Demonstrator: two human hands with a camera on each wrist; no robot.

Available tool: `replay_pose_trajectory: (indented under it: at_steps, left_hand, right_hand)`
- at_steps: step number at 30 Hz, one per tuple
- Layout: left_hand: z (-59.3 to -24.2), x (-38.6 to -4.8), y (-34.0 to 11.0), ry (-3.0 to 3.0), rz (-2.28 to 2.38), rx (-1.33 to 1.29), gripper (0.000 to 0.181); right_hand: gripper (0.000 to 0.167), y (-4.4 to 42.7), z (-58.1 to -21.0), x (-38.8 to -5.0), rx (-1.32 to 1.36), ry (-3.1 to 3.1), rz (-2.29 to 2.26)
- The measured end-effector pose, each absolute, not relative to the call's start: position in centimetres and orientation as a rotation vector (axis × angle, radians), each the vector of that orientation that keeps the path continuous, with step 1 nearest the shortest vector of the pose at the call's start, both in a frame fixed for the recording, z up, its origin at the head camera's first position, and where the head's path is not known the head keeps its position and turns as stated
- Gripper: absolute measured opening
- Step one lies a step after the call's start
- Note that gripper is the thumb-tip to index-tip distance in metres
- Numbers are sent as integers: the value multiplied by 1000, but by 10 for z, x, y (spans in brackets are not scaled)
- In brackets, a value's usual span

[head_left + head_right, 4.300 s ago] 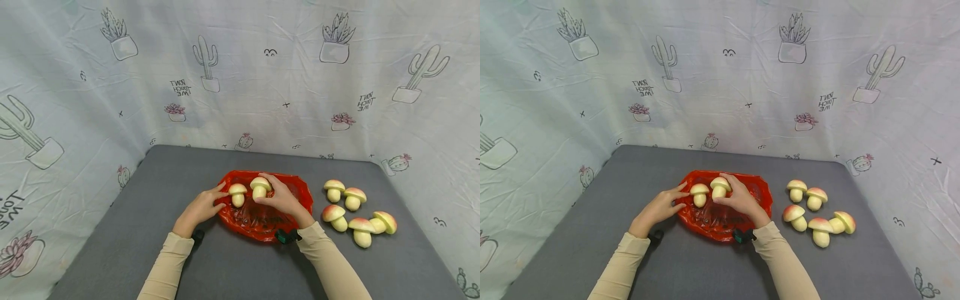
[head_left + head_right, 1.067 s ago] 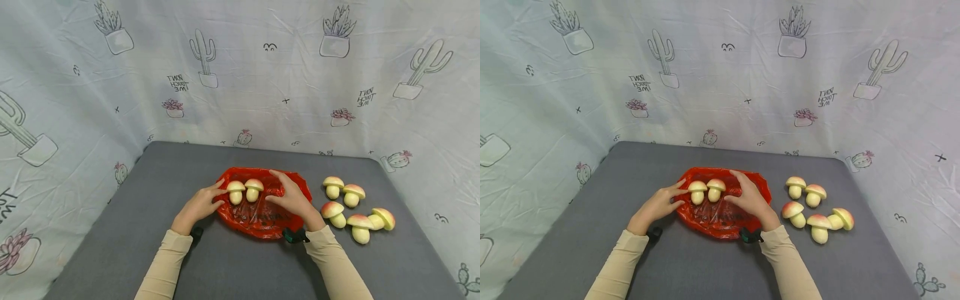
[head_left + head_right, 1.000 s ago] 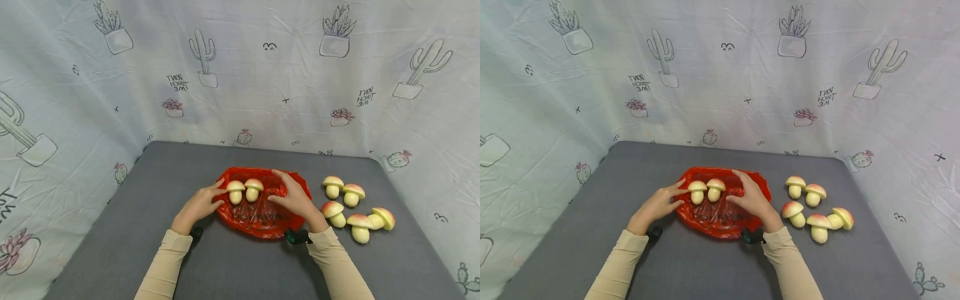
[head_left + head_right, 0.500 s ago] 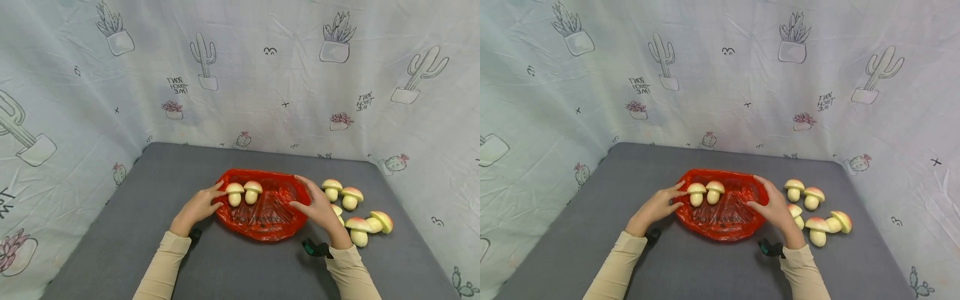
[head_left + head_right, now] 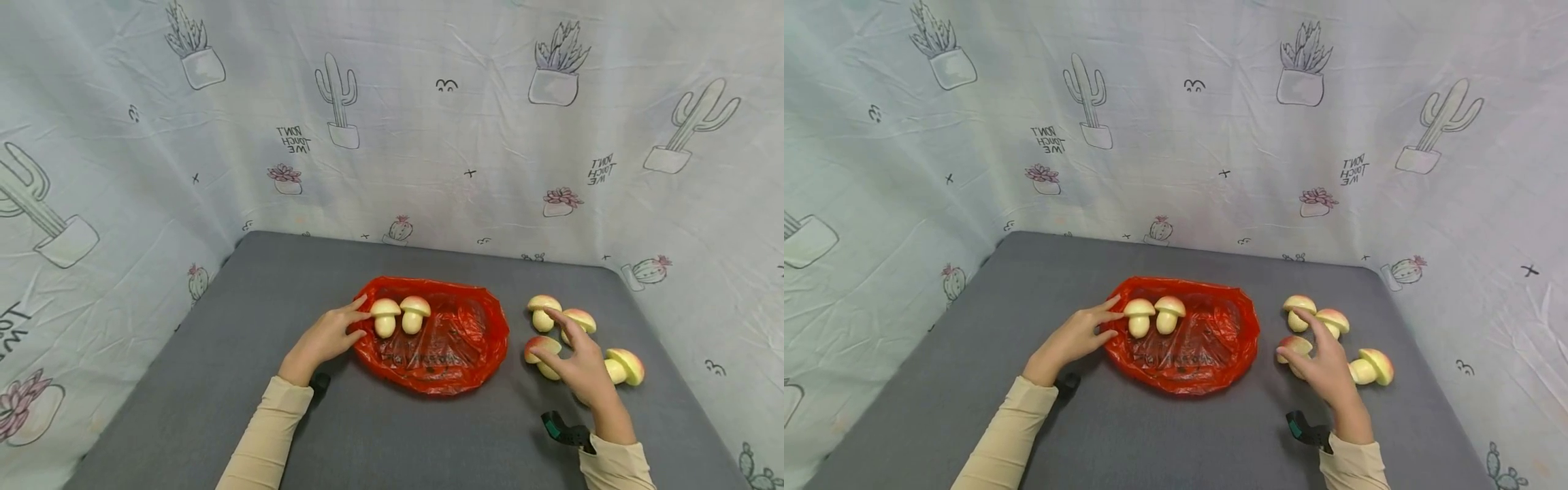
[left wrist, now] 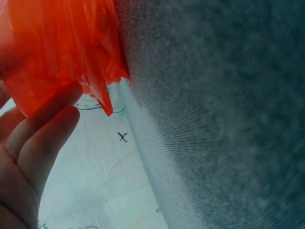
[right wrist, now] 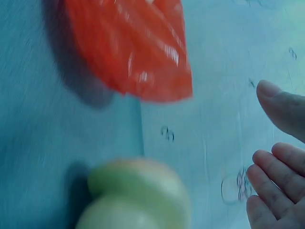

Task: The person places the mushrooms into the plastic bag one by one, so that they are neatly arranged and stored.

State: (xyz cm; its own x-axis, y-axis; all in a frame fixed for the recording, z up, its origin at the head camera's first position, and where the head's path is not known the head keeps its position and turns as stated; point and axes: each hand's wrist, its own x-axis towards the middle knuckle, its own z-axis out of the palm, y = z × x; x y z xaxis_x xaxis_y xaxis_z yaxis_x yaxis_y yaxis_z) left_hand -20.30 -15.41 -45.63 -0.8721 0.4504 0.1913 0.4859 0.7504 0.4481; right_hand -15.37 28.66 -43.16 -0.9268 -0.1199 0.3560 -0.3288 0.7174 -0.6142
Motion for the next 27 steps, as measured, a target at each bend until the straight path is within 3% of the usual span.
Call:
replay_pose_trajectory:
  at_steps: [11, 27]
  left_hand:
    - [-456, -203, -154, -2864, -763, -771, 38]
    - [-459, -203, -154, -2879, -767, -746, 40]
  right_hand:
    - [82, 328, -438, -135, 160, -2808, 1058]
    - [88, 360, -465, -119, 283, -2855, 900]
